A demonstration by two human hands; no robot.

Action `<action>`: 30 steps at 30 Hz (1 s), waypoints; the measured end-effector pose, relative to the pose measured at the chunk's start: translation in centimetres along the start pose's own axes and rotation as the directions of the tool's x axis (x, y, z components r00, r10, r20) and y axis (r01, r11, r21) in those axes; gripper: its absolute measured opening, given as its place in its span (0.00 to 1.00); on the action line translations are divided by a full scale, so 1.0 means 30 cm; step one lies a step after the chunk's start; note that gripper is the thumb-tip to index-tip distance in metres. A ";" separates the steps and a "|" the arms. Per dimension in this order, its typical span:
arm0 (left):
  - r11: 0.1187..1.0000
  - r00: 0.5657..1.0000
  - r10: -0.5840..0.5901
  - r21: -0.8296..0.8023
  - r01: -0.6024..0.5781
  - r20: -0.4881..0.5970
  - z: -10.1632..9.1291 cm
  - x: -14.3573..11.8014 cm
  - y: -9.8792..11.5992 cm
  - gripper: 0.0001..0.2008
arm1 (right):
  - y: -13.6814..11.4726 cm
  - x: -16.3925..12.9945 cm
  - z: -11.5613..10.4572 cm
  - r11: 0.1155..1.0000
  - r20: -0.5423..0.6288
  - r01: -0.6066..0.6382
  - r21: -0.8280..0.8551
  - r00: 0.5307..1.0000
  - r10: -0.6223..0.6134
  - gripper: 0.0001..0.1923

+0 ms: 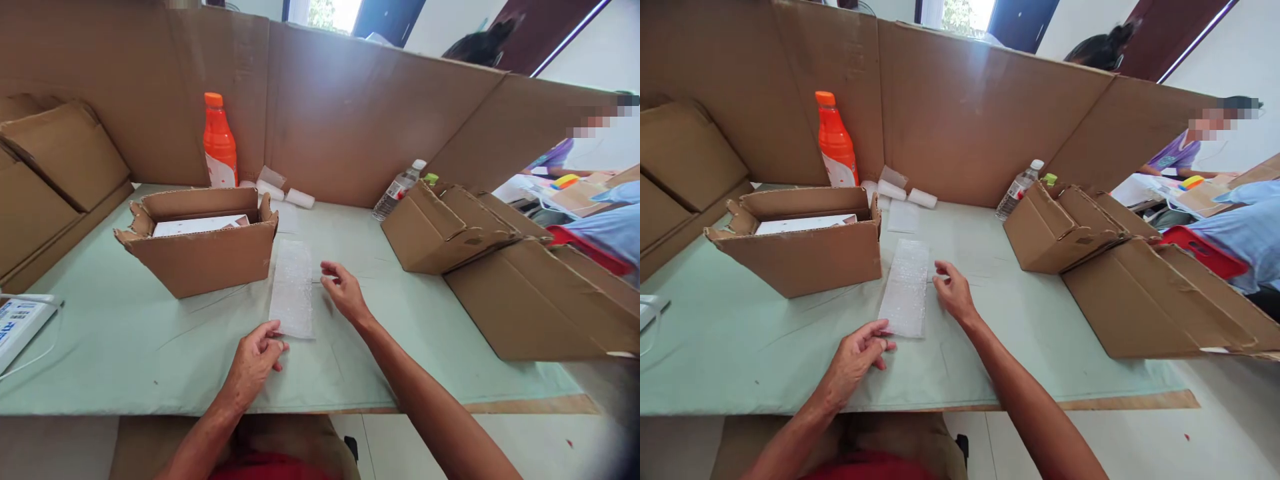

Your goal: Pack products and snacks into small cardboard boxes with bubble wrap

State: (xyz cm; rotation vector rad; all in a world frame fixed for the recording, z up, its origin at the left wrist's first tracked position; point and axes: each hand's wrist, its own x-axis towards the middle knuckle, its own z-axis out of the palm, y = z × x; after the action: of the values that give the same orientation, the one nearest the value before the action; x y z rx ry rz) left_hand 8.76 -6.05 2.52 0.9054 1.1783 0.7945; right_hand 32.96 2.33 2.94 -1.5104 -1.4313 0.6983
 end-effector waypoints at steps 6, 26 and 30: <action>0.993 0.999 0.052 -0.107 -0.051 0.006 -0.003 -0.048 0.057 0.30 | -0.083 -0.274 -0.094 0.858 0.593 0.456 -0.237 0.768 -0.244 0.43; -0.003 0.676 0.596 0.843 -0.538 0.434 -0.003 0.142 -0.010 0.22 | -0.061 -0.272 0.020 0.757 0.194 0.371 -0.538 0.928 -0.317 0.22; -0.055 0.624 0.655 0.851 -0.523 0.426 -0.002 0.165 -0.011 0.20 | -0.069 -0.277 0.052 0.637 0.429 0.532 -0.558 0.842 -0.327 0.19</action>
State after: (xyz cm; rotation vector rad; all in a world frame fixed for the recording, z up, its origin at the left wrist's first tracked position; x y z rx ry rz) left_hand 9.73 -1.78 0.19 2.6614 1.3136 0.7487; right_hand 29.28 -5.54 2.59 -1.4908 -2.3562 0.0798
